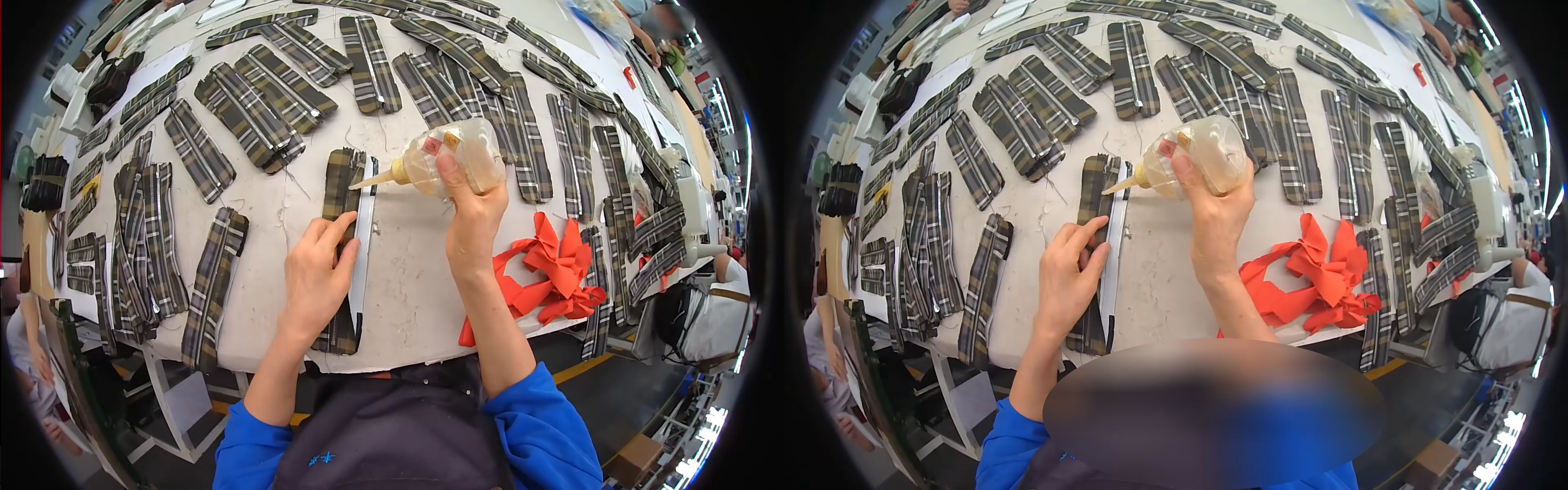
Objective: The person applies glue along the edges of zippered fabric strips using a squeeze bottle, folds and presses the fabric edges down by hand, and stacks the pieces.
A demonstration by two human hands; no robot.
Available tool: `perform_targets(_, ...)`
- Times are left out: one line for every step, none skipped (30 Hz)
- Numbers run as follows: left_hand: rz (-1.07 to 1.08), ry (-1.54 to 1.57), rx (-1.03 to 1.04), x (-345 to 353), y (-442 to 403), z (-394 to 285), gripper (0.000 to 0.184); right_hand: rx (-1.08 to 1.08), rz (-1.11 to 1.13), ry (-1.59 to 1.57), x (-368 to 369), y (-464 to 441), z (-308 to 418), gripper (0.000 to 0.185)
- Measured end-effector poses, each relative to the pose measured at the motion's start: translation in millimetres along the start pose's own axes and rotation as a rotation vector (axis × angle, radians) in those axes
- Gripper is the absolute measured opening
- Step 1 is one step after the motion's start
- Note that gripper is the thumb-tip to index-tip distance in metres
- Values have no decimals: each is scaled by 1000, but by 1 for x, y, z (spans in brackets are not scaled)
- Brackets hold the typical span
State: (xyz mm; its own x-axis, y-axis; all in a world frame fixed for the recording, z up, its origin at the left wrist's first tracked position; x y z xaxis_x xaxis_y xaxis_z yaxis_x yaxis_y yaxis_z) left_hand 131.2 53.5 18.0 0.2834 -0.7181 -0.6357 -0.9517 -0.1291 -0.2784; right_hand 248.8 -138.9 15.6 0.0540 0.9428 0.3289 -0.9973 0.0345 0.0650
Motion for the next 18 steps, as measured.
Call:
perform_targets(3,-15,2,-1,2,-1,34,-8,2,14,0,0,1,46)
perform_targets(4,-15,-2,-2,5,-2,34,-15,4,29,0,1,2,46)
perform_targets(2,-11,-12,-2,8,-2,35,-11,3,30,-1,1,2,46)
perform_targets(1,-7,-22,-2,12,-2,36,4,14,35,-1,1,1,49)
perform_targets(2,-6,-24,-3,14,-2,36,17,27,39,0,1,1,52)
perform_targets(6,-4,-26,-4,17,-2,36,20,29,39,0,1,1,52)
perform_targets(12,-2,-28,-4,20,-2,36,21,37,43,2,2,1,51)
perform_targets(13,-3,-33,-6,22,-2,36,24,45,46,2,3,0,51)
perform_targets(14,1,-32,-6,24,-3,36,27,45,46,2,4,0,51)
perform_targets(14,6,-29,-7,26,-4,36,35,50,47,2,5,0,50)
perform_targets(14,5,-32,-9,27,-4,36,42,56,48,2,6,-1,49)
perform_targets(16,12,-39,-10,29,-4,36,45,57,48,1,6,-2,49)
perform_targets(21,22,-46,-10,32,-4,36,58,66,57,0,7,-3,49)
perform_targets(23,23,-49,-11,34,-3,36,72,74,66,-1,7,-5,48)
perform_targets(33,30,-55,-10,37,-2,36,74,75,67,-1,9,-4,48)
perform_targets(42,37,-62,-10,39,-2,37,79,82,56,1,11,-3,49)
perform_targets(42,36,-65,-11,41,-2,37,86,90,44,2,12,-3,49)
perform_targets(45,40,-64,-12,42,-4,38,89,90,45,2,14,-4,49)
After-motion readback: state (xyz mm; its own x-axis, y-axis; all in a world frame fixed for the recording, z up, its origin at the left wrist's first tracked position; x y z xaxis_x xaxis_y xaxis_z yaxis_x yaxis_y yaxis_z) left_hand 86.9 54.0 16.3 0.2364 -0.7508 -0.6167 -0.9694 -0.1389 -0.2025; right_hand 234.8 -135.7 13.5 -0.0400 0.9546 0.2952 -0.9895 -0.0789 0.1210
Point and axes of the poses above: each hand's wrist, its own y-axis away from the middle knuckle, its own x-axis out of the palm, z = x × y, the point moved 10 cm from there along -y, towards the middle knuckle, and after that the axes turned 9 degrees about x, right-handed, at the moved point
